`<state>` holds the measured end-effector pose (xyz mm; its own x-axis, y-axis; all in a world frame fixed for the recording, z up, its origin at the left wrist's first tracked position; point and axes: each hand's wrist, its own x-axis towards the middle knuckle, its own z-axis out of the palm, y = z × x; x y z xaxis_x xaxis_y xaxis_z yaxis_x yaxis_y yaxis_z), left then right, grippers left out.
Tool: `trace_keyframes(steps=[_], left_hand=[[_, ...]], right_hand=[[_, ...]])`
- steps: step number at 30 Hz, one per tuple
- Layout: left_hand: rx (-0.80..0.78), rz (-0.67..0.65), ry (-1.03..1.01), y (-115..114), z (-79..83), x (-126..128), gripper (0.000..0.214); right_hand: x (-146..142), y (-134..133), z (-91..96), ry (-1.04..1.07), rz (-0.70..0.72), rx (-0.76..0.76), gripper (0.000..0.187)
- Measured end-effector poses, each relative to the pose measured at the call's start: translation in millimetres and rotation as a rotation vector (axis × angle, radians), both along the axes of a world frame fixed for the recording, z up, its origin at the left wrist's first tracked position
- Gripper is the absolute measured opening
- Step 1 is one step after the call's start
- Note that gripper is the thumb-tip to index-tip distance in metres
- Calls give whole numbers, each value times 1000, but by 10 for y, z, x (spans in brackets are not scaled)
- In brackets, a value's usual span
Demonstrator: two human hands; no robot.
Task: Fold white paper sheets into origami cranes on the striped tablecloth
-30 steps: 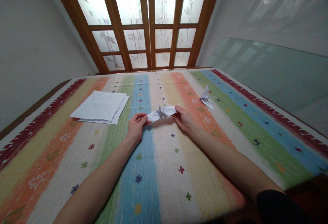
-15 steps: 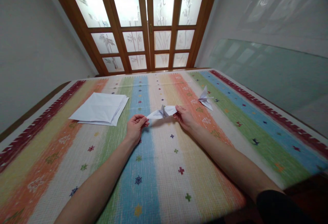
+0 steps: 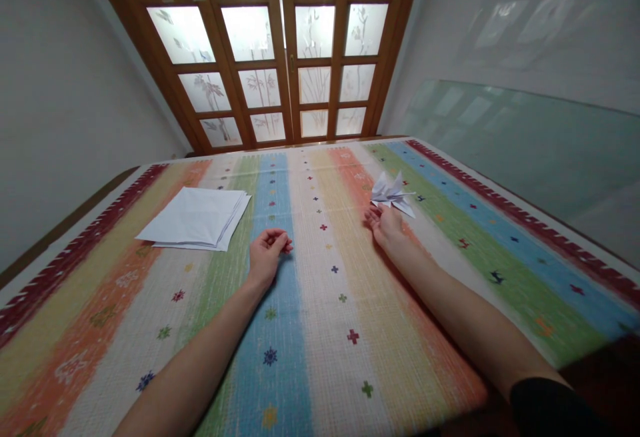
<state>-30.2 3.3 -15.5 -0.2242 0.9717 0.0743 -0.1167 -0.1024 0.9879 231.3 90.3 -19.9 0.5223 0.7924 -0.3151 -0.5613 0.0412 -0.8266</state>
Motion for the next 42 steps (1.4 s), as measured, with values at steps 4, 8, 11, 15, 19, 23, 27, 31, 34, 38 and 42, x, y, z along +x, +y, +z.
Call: trace_keyframes(steps=[4,8,11,15,19,23,27,31,34,38,42], left_hand=[[79,141,265,71,45,-94,25],[25,324,698,225,135,-386,26],[-34,525,1063,341,200,-759,38],[-177,477,1421,416,179,-1267,53],[-426,192,1653,405,130,-1516,73],[-438,23,1776,357,227,-1507,64],[-449,13,1841,284,366,-1461,52],[-369,-8,1862,224,394,-1473,44],[-344,-10,1827,204,385,-1475,47],[-375,-143,1905,186,415,-1439,42],[-410,-220,1987,186,458,-1423,37]], right_hand=[[-2,-7,78,-10,-12,15,23],[124,3,157,-10,-102,-67,32],[240,-43,156,-26,-107,-75,38],[335,-167,88,-143,-65,-39,40],[359,-285,30,-252,-39,34,42],[342,-372,-1,-339,-27,125,44],[326,-422,-58,-373,3,141,43],[325,-444,-114,-381,22,145,43],[313,-462,-124,-384,27,142,42],[281,-494,-110,-412,42,137,40],[265,-511,-99,-431,45,138,39]])
